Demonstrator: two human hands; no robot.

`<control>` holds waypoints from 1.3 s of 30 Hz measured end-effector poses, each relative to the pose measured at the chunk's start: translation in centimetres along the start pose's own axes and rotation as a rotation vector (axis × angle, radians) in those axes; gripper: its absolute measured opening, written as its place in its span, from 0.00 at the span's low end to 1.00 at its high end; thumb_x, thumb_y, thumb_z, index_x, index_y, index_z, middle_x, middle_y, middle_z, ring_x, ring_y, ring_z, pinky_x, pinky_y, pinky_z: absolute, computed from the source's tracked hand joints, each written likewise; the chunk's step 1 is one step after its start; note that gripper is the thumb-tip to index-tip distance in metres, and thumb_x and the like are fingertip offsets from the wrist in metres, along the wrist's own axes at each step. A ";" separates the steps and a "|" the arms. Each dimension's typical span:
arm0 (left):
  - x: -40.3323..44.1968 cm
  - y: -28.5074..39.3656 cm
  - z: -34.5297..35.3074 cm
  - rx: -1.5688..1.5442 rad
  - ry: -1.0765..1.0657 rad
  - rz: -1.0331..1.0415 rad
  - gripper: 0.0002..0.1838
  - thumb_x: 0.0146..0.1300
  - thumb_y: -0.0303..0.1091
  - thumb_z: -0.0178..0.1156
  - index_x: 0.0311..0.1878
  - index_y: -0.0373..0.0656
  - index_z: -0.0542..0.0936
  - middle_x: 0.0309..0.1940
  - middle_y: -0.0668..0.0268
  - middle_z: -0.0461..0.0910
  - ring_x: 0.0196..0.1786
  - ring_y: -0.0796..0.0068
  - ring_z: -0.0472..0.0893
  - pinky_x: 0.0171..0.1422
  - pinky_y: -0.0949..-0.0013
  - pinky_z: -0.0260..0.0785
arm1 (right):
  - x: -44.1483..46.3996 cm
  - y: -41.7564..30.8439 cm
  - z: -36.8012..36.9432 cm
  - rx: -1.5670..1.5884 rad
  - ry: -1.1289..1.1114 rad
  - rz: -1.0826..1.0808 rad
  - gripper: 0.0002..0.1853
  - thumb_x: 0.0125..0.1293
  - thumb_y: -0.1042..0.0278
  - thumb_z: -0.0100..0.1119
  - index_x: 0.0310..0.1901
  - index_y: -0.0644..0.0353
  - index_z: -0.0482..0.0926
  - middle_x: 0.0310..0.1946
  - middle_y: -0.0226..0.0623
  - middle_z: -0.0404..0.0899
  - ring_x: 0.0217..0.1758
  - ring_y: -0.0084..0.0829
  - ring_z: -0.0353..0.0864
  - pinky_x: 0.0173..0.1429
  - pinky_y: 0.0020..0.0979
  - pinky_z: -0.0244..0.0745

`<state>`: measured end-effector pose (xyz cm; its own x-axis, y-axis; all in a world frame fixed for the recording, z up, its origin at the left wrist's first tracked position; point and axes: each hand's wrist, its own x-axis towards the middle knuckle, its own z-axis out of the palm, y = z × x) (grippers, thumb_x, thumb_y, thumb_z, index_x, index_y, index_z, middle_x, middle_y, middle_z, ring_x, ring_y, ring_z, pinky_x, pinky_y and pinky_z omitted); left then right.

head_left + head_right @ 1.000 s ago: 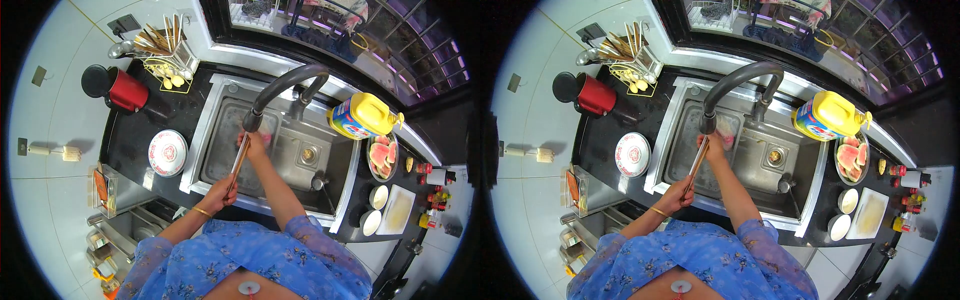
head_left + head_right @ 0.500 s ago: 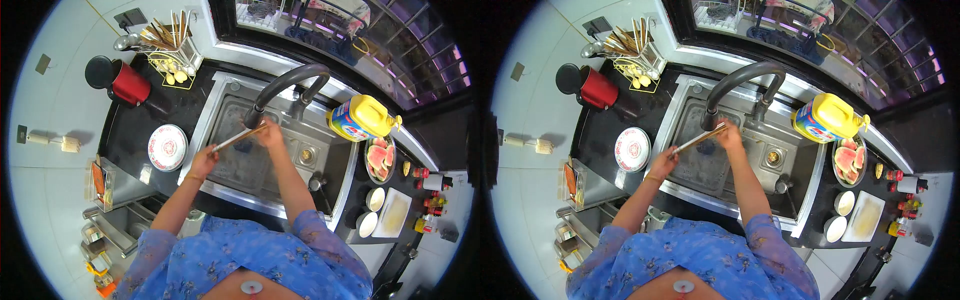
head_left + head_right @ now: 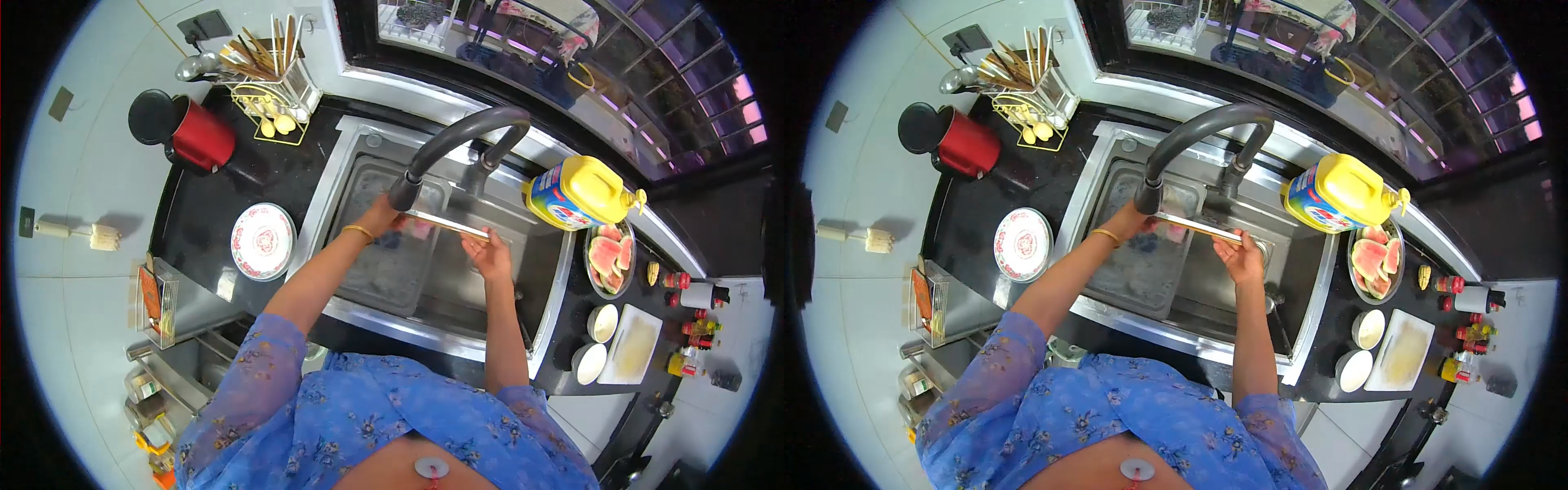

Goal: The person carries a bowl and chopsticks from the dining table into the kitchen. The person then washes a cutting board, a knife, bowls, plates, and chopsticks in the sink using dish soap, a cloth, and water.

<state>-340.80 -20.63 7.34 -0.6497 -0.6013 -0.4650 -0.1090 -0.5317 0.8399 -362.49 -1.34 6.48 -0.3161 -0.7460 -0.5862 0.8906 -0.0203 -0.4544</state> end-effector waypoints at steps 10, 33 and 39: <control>-8.1 2.2 -8.3 1.020 -0.071 0.224 0.16 0.62 0.43 0.55 0.33 0.36 0.75 0.19 0.63 0.72 0.21 0.75 0.72 0.24 0.68 0.62 | 7.9 8.0 5.8 -0.101 -0.028 0.189 0.11 0.68 0.63 0.46 0.43 0.62 0.70 0.42 0.54 0.75 0.45 0.51 0.78 0.48 0.50 0.76; -16.4 -0.6 -1.2 -0.617 -0.072 -0.494 0.15 0.69 0.45 0.44 0.40 0.42 0.71 0.17 0.75 0.62 0.15 0.86 0.57 0.15 0.80 0.45 | 5.3 -0.1 10.5 -0.178 -0.022 0.064 0.13 0.60 0.73 0.51 0.45 0.70 0.68 0.39 0.52 0.77 0.42 0.45 0.79 0.47 0.41 0.76; -20.1 -2.5 -0.5 -0.706 -0.073 -0.496 0.17 0.69 0.48 0.44 0.41 0.44 0.72 0.17 0.75 0.61 0.14 0.85 0.57 0.16 0.80 0.47 | 7.4 -1.4 10.4 -0.088 -0.043 0.179 0.13 0.58 0.76 0.49 0.43 0.77 0.69 0.40 0.55 0.76 0.38 0.43 0.77 0.45 0.39 0.74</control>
<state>-327.09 -7.50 14.46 -0.7003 -0.1744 -0.6923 0.0838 -0.9831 0.1629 -362.70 -13.80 9.77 -0.1389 -0.7603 -0.6346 0.8986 0.1726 -0.4035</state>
